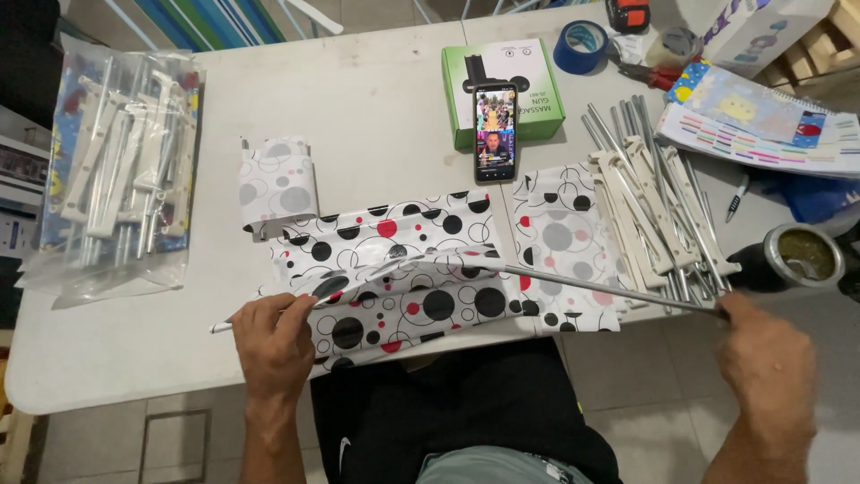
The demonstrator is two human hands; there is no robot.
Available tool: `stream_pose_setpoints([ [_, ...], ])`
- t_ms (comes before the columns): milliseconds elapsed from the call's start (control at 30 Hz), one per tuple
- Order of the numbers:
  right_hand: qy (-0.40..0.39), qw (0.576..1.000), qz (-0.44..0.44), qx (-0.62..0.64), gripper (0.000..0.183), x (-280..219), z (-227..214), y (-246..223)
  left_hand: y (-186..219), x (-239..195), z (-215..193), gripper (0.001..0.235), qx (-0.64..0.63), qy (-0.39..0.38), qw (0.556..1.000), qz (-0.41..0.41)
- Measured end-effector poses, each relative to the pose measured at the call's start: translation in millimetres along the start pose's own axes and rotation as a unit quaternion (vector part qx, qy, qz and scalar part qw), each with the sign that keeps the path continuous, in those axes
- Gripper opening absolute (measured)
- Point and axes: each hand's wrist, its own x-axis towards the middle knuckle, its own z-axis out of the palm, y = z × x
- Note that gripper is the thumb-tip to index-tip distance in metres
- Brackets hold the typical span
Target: Unfolding fabric shelf components and organizing metal support rods for assembly.
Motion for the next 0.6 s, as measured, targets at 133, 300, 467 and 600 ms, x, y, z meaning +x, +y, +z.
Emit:
stream_pose_setpoints([
  [133, -0.097, 0.994, 0.020, 0.042, 0.028, 1, 3, -7, -3, -1, 5, 0.023, 0.018, 0.001, 0.999, -0.038],
  [300, -0.121, 0.991, 0.061, 0.010, 0.030, 17, 49, 33, -15, -3, -1, 0.022, 0.024, 0.004, 0.993, -0.113],
  [467, -0.074, 0.994, 0.077, -0.014, 0.035, 12, 43, 27, -10, -11, 3, 0.024, 0.010, -0.014, 0.994, -0.110],
  [600, -0.081, 0.994, 0.069, 0.027, 0.032, 21, 25, 0, 4, -4, 11, 0.014, 0.013, -0.030, 0.996, -0.086],
])
